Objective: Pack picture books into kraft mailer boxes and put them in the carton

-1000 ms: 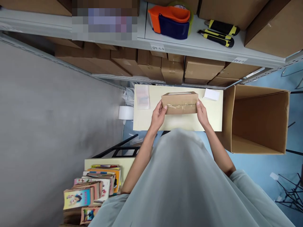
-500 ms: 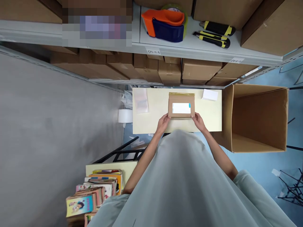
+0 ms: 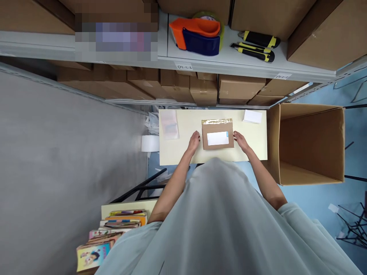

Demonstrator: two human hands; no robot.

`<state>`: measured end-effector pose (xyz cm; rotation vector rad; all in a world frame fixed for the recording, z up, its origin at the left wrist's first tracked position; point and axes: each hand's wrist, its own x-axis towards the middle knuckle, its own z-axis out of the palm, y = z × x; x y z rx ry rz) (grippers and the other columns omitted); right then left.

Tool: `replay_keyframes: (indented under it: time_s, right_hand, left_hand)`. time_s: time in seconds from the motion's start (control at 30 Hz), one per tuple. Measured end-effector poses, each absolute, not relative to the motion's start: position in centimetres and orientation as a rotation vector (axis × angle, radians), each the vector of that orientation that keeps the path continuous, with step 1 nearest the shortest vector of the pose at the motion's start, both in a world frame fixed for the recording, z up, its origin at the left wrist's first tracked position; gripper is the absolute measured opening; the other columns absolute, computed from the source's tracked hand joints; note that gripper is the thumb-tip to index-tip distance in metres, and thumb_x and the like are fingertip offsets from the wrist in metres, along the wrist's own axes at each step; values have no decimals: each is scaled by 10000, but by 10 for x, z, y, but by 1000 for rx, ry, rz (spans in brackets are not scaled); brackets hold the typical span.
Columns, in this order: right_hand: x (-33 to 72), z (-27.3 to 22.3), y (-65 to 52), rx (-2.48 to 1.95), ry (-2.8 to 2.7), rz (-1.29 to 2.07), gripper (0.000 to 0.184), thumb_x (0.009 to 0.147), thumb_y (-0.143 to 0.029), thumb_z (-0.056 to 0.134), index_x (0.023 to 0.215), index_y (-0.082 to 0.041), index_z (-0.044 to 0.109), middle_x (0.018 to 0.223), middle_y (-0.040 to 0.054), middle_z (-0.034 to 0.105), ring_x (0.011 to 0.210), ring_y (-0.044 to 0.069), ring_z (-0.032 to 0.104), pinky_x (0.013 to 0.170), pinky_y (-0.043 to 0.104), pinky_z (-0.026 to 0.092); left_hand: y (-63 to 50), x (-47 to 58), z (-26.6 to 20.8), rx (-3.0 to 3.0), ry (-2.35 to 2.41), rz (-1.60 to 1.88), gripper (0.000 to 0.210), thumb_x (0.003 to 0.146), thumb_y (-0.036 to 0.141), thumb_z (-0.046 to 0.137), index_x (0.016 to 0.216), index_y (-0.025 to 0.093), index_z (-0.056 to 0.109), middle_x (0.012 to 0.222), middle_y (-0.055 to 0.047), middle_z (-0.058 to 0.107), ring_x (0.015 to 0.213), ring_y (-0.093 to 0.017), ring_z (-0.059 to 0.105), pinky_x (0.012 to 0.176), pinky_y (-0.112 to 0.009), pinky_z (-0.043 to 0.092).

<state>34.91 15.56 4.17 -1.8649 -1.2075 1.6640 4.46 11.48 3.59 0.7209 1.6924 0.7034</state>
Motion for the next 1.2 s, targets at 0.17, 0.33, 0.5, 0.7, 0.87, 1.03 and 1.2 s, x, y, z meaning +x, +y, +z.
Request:
replay_keyframes:
  time_s: [0.17, 0.33, 0.5, 0.7, 0.87, 1.03, 1.2]
  right_hand:
    - [336, 60, 169, -1761, -1161, 1670, 763, 950, -852, 528, 1195, -160, 734, 1356, 184, 777, 1227, 307, 727, 1156, 514, 564]
    - [344, 92, 147, -1598, -1055, 1613, 789, 941, -926, 529, 1191, -216, 765, 1460, 146, 735, 1336, 313, 696, 1195, 485, 556]
    - [348, 93, 125, -1610, -1053, 1608, 820, 915, -968, 516, 1194, -243, 775, 1452, 133, 735, 1391, 313, 666, 1203, 507, 550]
    - [347, 75, 115, -1764, -1111, 1555, 782, 704, -915, 794, 1084, -240, 690, 1231, 135, 771, 1159, 313, 734, 995, 475, 631]
    - [362, 74, 116, -1750, -1240, 1462, 544, 875, -770, 694, 993, -240, 670, 965, 56, 733, 916, 236, 690, 847, 386, 596]
    - [380, 59, 118, -1852, -1290, 1327, 520, 932, -752, 567, 903, -237, 633, 831, 45, 672, 796, 228, 630, 795, 402, 596]
    - [380, 47, 114, -1960, -1433, 982, 508, 924, -651, 644, 1156, -204, 720, 1216, 190, 727, 1003, 298, 703, 906, 503, 633]
  left_hand:
    - [126, 47, 51, 630, 1597, 737, 592, 1089, 525, 386, 1398, 94, 651, 1501, -241, 697, 1306, -295, 717, 1139, -460, 585]
    - [99, 41, 69, 606, 1495, 1001, 644, 1068, 654, 482, 1449, 166, 657, 1575, -171, 662, 1411, -301, 670, 1217, -468, 541]
    - [75, 46, 65, 568, 1528, 994, 638, 1011, 714, 577, 1369, 205, 716, 1515, -147, 705, 1426, -312, 660, 1224, -486, 537]
    - [65, 53, 58, 616, 1655, 937, 581, 861, 658, 780, 1204, 190, 742, 1316, -155, 778, 1235, -308, 744, 1061, -445, 620]
    - [69, 43, 53, 690, 1742, 981, 391, 823, 476, 811, 1086, 198, 728, 1105, -97, 797, 1047, -254, 763, 914, -369, 633]
    - [72, 28, 40, 553, 1851, 948, 283, 868, 337, 714, 1112, 194, 706, 1001, -79, 761, 924, -234, 737, 881, -394, 629]
    - [66, 26, 42, 1058, 2099, 899, 282, 880, 311, 764, 1148, 228, 787, 1220, -139, 753, 1180, -314, 688, 1131, -514, 539]
